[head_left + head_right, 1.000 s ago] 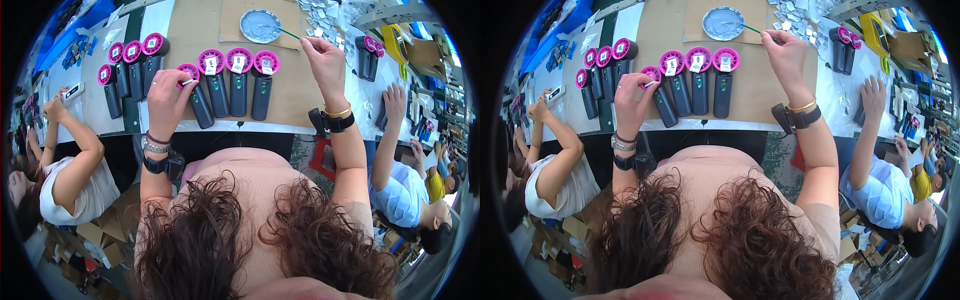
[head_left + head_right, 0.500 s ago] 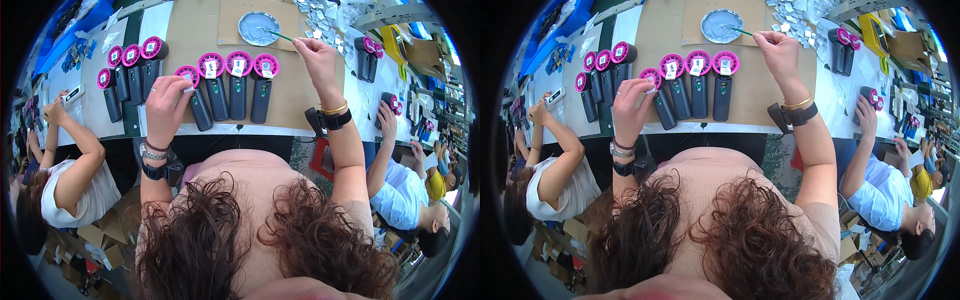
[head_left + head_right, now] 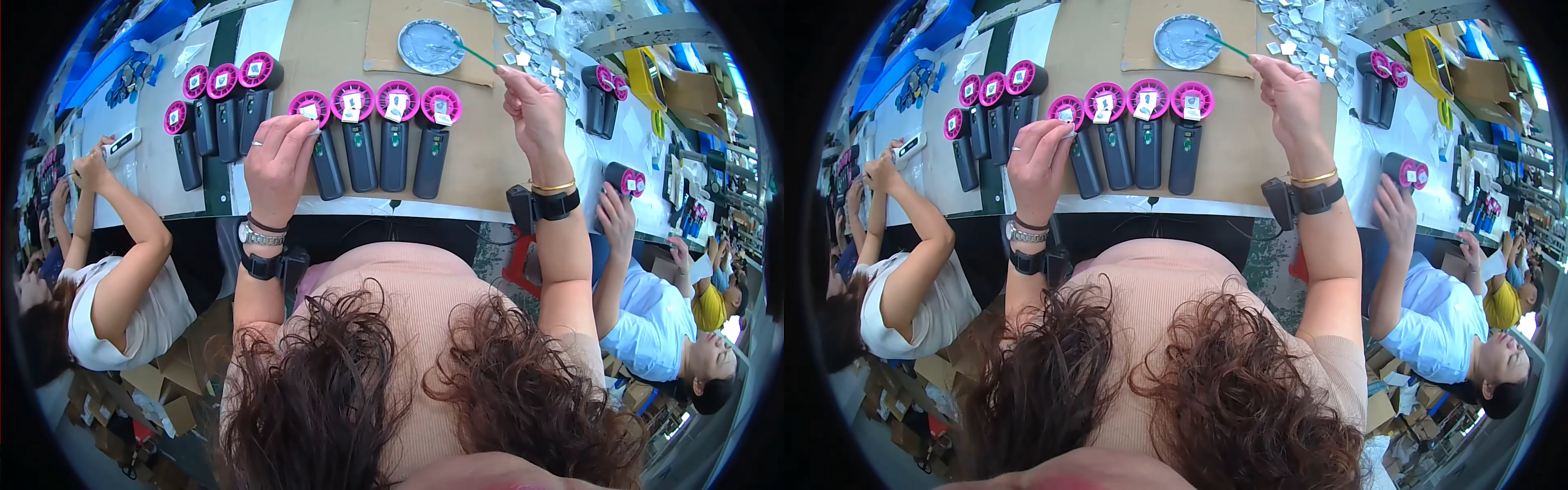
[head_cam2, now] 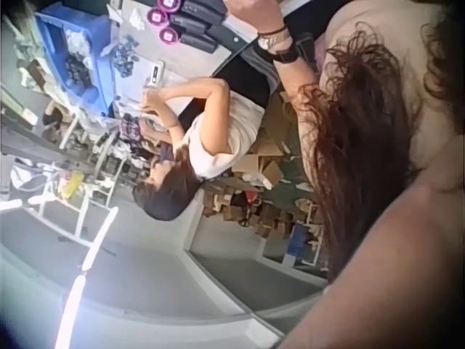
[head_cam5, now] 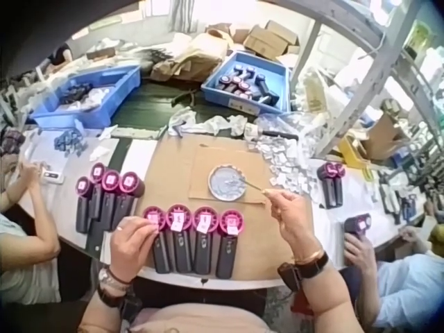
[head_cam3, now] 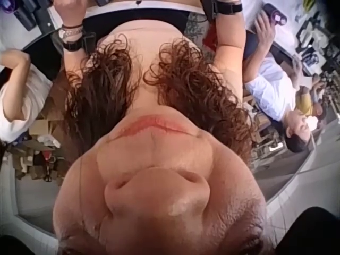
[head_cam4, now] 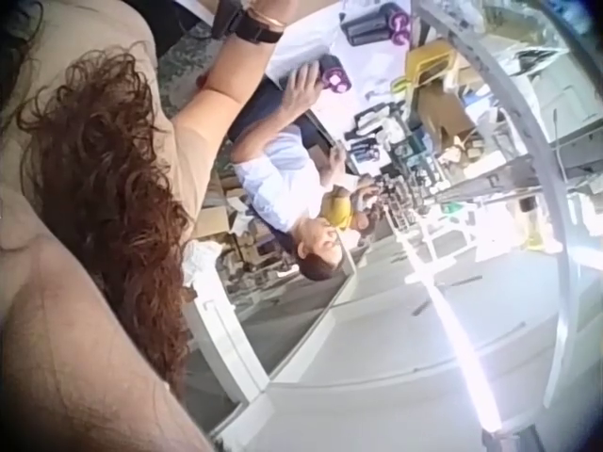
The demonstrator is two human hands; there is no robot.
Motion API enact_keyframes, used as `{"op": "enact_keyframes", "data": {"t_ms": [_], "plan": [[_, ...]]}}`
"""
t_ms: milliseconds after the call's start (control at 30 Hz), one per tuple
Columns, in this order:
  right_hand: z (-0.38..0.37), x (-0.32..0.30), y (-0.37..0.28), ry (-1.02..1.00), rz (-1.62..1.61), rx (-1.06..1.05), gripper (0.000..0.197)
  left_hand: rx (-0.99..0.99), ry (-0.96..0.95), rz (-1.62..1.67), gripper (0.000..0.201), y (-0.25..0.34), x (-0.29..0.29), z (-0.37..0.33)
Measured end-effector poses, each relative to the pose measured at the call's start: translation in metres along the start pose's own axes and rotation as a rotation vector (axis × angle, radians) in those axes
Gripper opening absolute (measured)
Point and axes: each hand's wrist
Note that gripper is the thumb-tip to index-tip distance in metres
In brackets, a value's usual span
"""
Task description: Apply glue and attach small white components to the circular heads of handheld electronic devices.
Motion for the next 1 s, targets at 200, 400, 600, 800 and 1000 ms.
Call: {"op": "enact_keyframes", "data": {"t_ms": [200,400,600,800,1000], "plan": [[0.004,0.007,-0.016,-0.127,-0.240,0.126,0.023,0.008,0.024,0.001,0.022,-0.001,-0.002,0.002],[0.057,0.039,-0.030,-0.188,-0.143,-0.061,0.020,-0.006,0.046,0.000,0.024,-0.003,-0.004,0.009],[0.113,0.080,-0.020,-0.282,0.438,-0.915,0.020,0.036,0.101,0.007,0.031,-0.009,-0.002,0.020],[0.114,0.107,0.002,-0.463,0.569,-1.525,0.030,0.028,0.130,-0.014,0.034,-0.010,-0.004,0.026],[0.112,0.116,0.014,-0.549,0.714,-1.688,0.035,0.030,0.149,-0.003,0.032,-0.010,-0.006,0.026]]}}
Point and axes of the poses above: each hand's wrist, its own z-axis away from the middle knuckle, its own x-axis out of the palm, y = z × x, and after that the axes turned 14 degrees about y, right-handed
